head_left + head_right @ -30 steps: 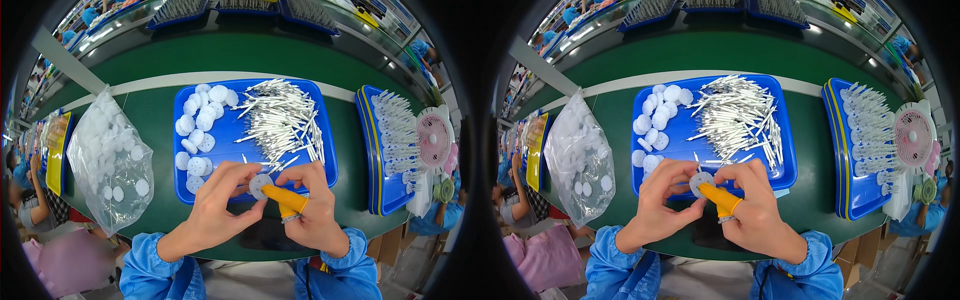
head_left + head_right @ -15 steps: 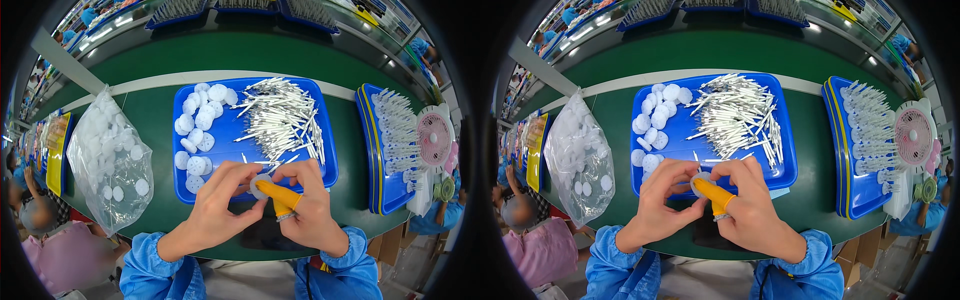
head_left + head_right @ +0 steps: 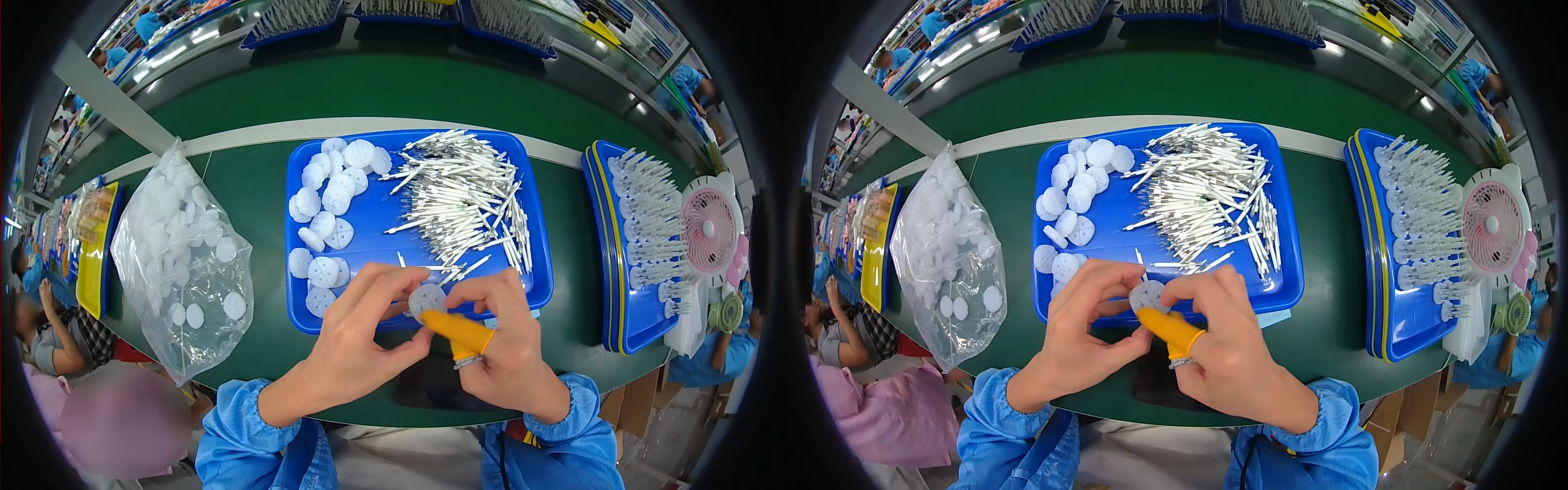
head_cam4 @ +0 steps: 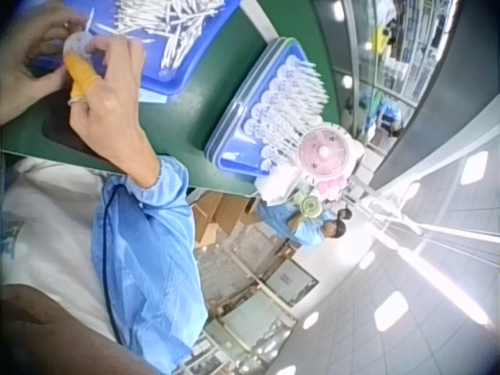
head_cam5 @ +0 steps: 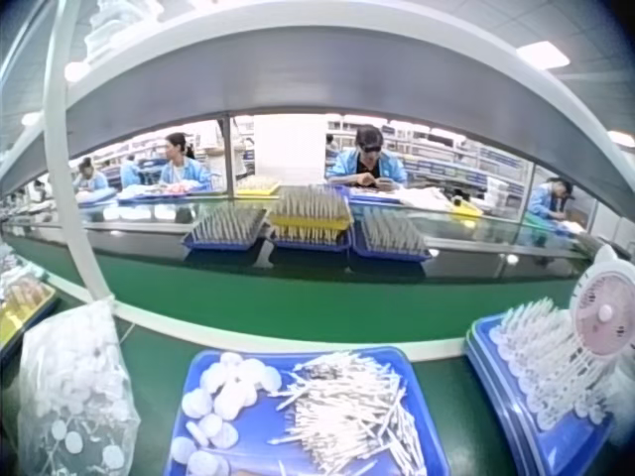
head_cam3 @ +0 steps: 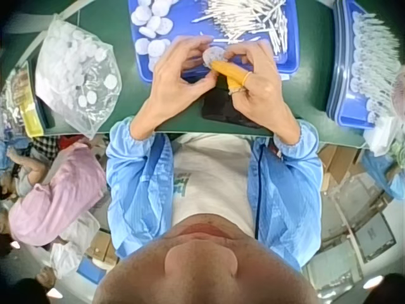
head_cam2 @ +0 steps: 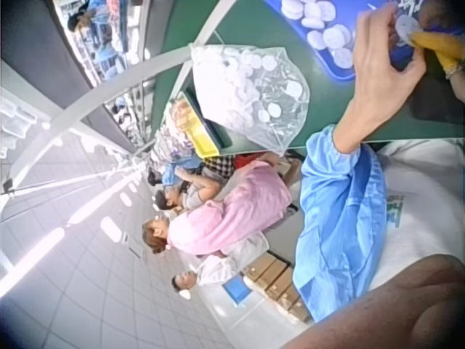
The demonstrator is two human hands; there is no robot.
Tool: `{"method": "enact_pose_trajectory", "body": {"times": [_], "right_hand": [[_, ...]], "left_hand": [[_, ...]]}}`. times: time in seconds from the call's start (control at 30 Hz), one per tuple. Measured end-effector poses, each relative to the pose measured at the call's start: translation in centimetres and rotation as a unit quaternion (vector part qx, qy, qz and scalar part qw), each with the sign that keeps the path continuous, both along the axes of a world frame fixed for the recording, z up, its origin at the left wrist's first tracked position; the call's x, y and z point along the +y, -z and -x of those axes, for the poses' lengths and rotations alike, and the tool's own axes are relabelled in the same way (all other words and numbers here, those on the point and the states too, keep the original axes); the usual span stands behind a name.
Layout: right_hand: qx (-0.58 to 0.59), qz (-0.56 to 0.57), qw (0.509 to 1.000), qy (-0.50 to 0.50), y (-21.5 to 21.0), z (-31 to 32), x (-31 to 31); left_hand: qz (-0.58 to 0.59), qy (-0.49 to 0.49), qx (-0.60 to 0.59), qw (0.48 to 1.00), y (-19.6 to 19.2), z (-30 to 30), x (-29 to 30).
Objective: The person inserts thin white sticks into small white circular discs at a factory workstation. They pick up a disc and a stick, insert the stick into the center of the disc, and place the finished item into a blue tray. The person repeats this process continuously, occasionally refilling their supply of sticks from a plastic container.
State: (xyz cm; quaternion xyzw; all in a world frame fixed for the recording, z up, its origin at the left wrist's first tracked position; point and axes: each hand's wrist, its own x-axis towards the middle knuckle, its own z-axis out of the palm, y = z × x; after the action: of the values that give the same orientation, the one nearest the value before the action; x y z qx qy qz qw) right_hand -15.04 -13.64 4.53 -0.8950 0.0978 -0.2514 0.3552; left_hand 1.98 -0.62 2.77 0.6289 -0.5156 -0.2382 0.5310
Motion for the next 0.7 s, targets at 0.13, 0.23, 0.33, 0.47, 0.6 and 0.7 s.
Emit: {"method": "enact_pose_trajectory", "body": {"times": [0.13, 0.23, 0.33, 0.47, 0.6, 0.7], "right_hand": [[0.005, 0.022, 1.0, 0.006, -0.1, -0.9, 0.1], [-0.013, 0.035, 0.999, -0.006, 0.1, -0.4, -0.3], [-0.009, 0.033, 0.998, 0.052, -0.7, 0.2, -0.4], [-0.025, 0.043, 0.998, 0.025, -0.1, -0.5, -0.5], [-0.024, 0.042, 0.998, 0.028, 0.1, 0.1, -0.5], [-0.034, 0.038, 0.998, 0.025, 0.0, 0.3, -0.6]], "left_hand": [[-0.002, 0.005, -0.027, 1.0, -0.3, 0.1, 0.0], [0.0, 0.005, -0.017, 1.0, -0.3, 0.1, 0.1], [0.021, -0.002, 0.003, 1.0, 0.1, 0.1, -0.1], [0.013, -0.006, 0.019, 1.0, 0.0, 0.1, 0.0], [0.021, -0.026, 0.048, 0.998, 0.6, 0.0, 0.1], [0.025, -0.038, 0.049, 0.998, 0.5, -0.1, 0.0]]}}
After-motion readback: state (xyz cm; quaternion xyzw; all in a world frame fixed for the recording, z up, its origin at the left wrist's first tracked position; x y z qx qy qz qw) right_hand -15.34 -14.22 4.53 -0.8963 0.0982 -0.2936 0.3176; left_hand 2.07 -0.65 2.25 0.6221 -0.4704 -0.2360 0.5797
